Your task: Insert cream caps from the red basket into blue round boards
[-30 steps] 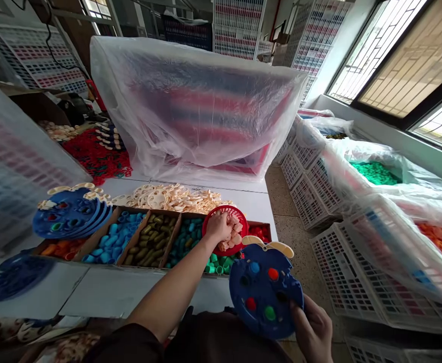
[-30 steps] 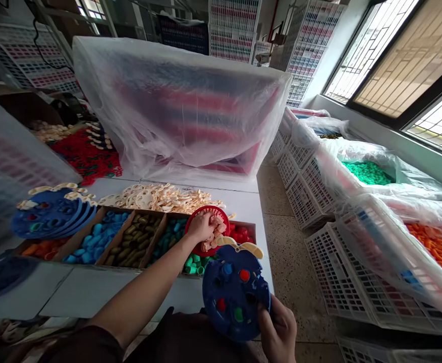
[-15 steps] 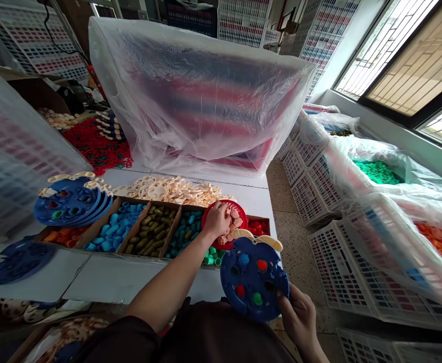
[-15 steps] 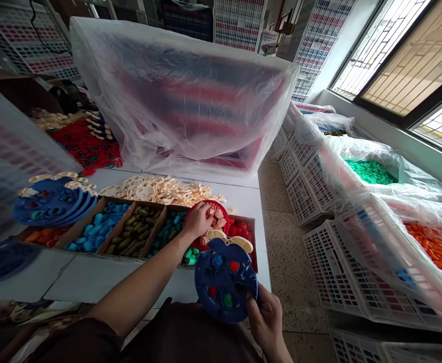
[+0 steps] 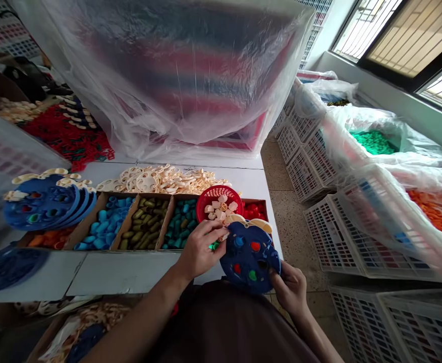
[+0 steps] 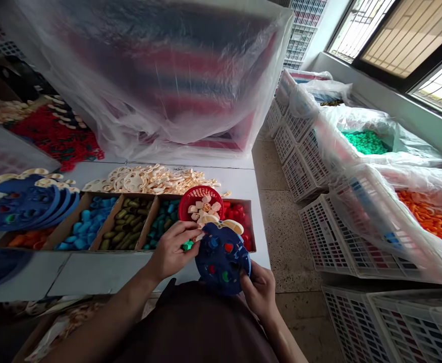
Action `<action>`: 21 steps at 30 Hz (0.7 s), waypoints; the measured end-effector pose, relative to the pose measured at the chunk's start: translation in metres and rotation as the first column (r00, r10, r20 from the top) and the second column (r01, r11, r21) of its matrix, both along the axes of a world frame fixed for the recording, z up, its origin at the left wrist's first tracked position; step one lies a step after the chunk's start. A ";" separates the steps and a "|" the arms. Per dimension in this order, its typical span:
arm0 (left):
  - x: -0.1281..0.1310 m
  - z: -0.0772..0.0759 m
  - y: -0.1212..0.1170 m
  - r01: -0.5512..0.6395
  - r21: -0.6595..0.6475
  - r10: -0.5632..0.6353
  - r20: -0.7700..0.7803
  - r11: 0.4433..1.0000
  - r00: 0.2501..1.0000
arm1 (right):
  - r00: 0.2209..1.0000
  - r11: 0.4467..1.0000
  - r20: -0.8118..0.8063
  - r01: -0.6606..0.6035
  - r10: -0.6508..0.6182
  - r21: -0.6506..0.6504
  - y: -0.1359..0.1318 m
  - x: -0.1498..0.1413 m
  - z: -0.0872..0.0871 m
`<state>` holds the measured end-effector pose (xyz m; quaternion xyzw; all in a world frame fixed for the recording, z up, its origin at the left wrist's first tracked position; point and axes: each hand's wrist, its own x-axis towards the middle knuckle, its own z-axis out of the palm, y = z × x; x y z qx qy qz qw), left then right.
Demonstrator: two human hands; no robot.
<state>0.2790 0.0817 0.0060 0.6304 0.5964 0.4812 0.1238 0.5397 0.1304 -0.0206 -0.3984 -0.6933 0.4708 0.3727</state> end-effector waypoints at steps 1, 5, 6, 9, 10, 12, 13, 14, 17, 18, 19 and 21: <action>0.002 -0.003 0.000 -0.003 -0.027 0.003 0.009 1.000 1.000 | 1.000 1.000 -0.002 -0.011 0.011 0.003 0.000 -0.001 0.000; 0.008 -0.015 -0.002 0.015 -0.108 -0.001 0.125 0.994 0.992 | 0.999 0.999 -0.006 -0.038 0.038 0.008 0.000 0.000 0.001; 0.009 -0.018 -0.004 0.022 -0.127 0.000 0.172 0.992 0.985 | 0.999 0.999 -0.005 -0.041 0.041 0.007 0.000 0.000 0.002; 0.011 -0.025 -0.006 0.041 -0.199 0.032 0.348 0.979 0.937 | 0.999 0.999 -0.002 -0.052 0.052 0.010 0.000 -0.001 0.007; 0.010 -0.026 -0.007 0.055 -0.227 0.044 0.410 0.972 0.911 | 0.998 0.998 -0.002 -0.056 0.056 0.012 0.000 -0.002 0.008; 0.009 -0.027 -0.007 0.114 -0.277 0.051 0.525 0.954 0.850 | 0.998 0.998 0.001 -0.063 0.063 0.015 0.000 -0.004 0.012; 0.008 -0.025 -0.006 0.162 -0.296 0.041 0.576 0.941 0.817 | 0.998 0.998 0.003 -0.067 0.067 0.015 0.000 -0.006 0.013; 0.007 -0.023 -0.006 0.220 -0.311 0.023 0.621 0.924 0.783 | 0.998 0.998 0.005 -0.069 0.069 0.013 0.000 -0.007 0.014; 0.003 -0.010 -0.005 0.373 -0.326 -0.021 0.728 0.868 0.685 | 0.998 0.998 0.012 -0.057 0.057 0.003 0.003 -0.010 0.016; 0.002 -0.004 -0.005 0.399 -0.326 -0.024 0.749 0.857 0.662 | 0.999 0.999 0.012 -0.042 0.042 0.001 0.006 -0.010 0.017; 0.001 0.001 -0.005 0.414 -0.324 -0.021 0.766 0.851 0.642 | 1.000 1.000 0.009 -0.023 0.023 -0.001 0.009 -0.011 0.019; 0.000 0.011 -0.005 0.432 -0.319 0.001 0.805 0.844 0.593 | 1.000 1.000 -0.003 0.022 -0.022 0.002 0.017 -0.011 0.023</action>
